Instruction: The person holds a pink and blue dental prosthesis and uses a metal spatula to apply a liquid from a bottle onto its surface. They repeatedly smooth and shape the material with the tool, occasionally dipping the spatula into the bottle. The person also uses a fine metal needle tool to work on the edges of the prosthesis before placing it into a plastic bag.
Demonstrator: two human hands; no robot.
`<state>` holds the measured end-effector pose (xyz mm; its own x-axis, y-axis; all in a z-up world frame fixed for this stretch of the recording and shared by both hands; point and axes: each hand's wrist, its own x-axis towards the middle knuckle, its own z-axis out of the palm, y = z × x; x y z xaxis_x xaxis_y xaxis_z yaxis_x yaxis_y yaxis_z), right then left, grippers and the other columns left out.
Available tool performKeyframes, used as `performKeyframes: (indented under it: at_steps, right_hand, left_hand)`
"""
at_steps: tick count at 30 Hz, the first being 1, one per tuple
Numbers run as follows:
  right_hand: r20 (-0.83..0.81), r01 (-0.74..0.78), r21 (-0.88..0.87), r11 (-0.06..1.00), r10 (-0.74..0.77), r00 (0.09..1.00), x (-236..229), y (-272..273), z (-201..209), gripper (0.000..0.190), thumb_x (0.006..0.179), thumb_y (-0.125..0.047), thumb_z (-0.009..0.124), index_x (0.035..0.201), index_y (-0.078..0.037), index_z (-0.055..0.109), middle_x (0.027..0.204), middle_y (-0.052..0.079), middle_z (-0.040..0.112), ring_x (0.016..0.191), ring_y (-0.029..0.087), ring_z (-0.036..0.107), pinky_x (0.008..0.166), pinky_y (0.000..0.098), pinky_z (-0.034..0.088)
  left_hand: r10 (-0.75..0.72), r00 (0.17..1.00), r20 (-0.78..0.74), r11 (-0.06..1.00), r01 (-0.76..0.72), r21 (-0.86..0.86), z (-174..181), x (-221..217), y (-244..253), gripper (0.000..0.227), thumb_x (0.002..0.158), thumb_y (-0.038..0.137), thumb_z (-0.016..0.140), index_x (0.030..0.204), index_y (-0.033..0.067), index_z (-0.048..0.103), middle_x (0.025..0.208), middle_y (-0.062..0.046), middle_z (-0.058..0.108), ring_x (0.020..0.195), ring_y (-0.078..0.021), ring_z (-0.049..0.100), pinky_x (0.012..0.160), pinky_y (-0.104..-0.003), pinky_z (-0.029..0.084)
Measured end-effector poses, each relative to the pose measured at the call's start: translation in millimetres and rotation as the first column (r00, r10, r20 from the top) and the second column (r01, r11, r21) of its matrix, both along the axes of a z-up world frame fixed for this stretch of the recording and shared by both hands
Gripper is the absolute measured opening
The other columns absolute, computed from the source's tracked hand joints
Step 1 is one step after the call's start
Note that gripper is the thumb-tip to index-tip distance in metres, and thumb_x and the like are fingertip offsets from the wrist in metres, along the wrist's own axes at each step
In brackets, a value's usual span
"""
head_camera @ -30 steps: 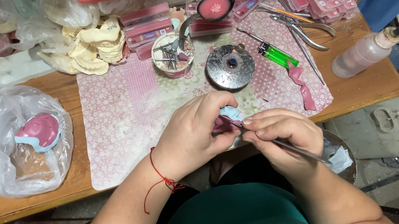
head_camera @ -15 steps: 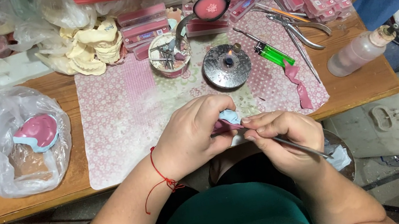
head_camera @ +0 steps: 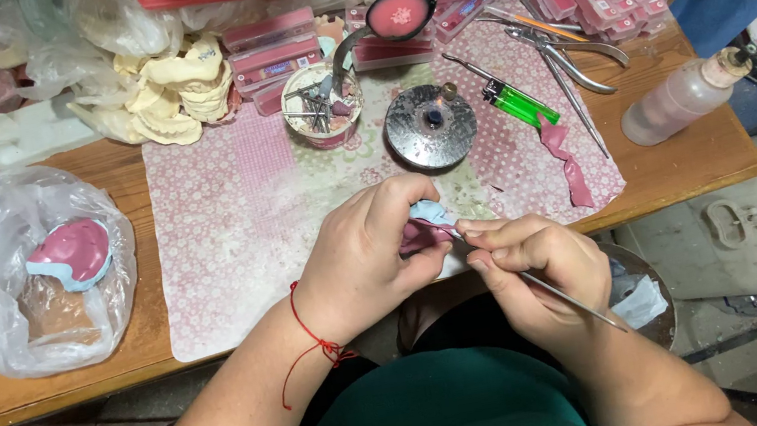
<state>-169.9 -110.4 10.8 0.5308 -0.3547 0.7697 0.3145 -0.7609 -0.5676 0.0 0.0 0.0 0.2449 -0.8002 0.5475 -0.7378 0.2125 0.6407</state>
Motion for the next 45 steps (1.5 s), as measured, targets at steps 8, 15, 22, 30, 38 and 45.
performKeyframes:
  at_steps: [8, 15, 22, 30, 38, 45]
  right_hand:
    - [0.038, -0.028, 0.017, 0.999, 0.027, 0.999, -3, 1, -7, 0.020, 0.084, 0.009, 0.078, 0.078, 0.001, 0.060, 0.082, 0.021, 0.075, 0.087, 0.047, 0.080, 0.070, 0.0473, 0.065]
    - [0.063, -0.024, 0.028, 0.999, 0.022, 0.998, -3, 2, -10, 0.021, 0.085, 0.010, 0.076, 0.079, 0.001, 0.058, 0.084, 0.021, 0.074, 0.094, 0.049, 0.079, 0.075, 0.0503, 0.065]
    - [0.225, -0.095, 0.008, 0.995, 0.091, 0.970, -9, -13, -32, 0.019, 0.088, 0.008, 0.074, 0.091, 0.000, 0.058, 0.095, 0.024, 0.072, 0.101, 0.056, 0.075, 0.081, 0.0570, 0.066]
    - [0.304, 0.028, -0.112, 0.993, 0.008, 0.953, -18, -33, -38, 0.025, 0.092, -0.016, 0.073, 0.087, 0.009, 0.072, 0.069, 0.024, 0.069, 0.059, 0.037, 0.073, 0.057, 0.0489, 0.062]
    - [-0.232, 0.118, -0.343, 0.932, -0.207, 0.950, -6, -27, -37, 0.048, 0.103, -0.052, 0.052, 0.086, -0.007, 0.057, 0.122, 0.019, 0.075, 0.114, 0.041, 0.069, 0.102, 0.0533, 0.049]
    - [-0.113, -0.552, -0.009, 0.834, 0.548, 0.829, -22, -24, -25, 0.052, 0.112, -0.048, 0.039, 0.072, -0.016, 0.047, 0.092, 0.012, 0.082, 0.084, 0.035, 0.082, 0.089, 0.0476, 0.060]
  left_hand:
    - [0.040, 0.999, -0.035, 0.999, -0.040, 0.006, 7, -1, -1, 0.050, 0.077, 0.011, 0.081, 0.121, 0.0112, 0.056, 0.073, -0.009, 0.062, 0.072, -0.0341, 0.070, 0.068, -0.045, 0.058]
    - [0.065, 0.997, -0.049, 0.998, -0.065, 0.000, 4, -4, -2, 0.052, 0.076, 0.012, 0.083, 0.121, 0.0114, 0.055, 0.072, -0.011, 0.061, 0.071, -0.0364, 0.069, 0.067, -0.047, 0.057]
    - [0.068, 0.983, 0.168, 0.961, -0.019, -0.277, 7, -1, -6, 0.032, 0.088, 0.006, 0.075, 0.114, 0.0141, 0.060, 0.100, -0.008, 0.067, 0.084, -0.0329, 0.070, 0.075, -0.045, 0.060]
    - [0.165, 0.964, 0.211, 0.897, -0.058, -0.438, 10, -3, -8, 0.018, 0.099, 0.024, 0.072, 0.099, 0.0148, 0.057, 0.108, -0.008, 0.073, 0.084, -0.0334, 0.071, 0.071, -0.044, 0.062]
    - [0.070, 0.835, -0.545, 0.965, -0.195, -0.175, 15, 13, 0, 0.050, 0.087, 0.001, 0.079, 0.115, 0.0075, 0.038, 0.110, -0.018, 0.068, 0.102, -0.0282, 0.066, 0.091, -0.043, 0.056]
    - [-0.118, 0.568, -0.815, 0.977, -0.082, -0.199, 0, 22, -5, 0.053, 0.086, -0.008, 0.068, 0.121, 0.0109, 0.032, 0.115, -0.019, 0.060, 0.103, -0.0215, 0.062, 0.097, -0.042, 0.060]
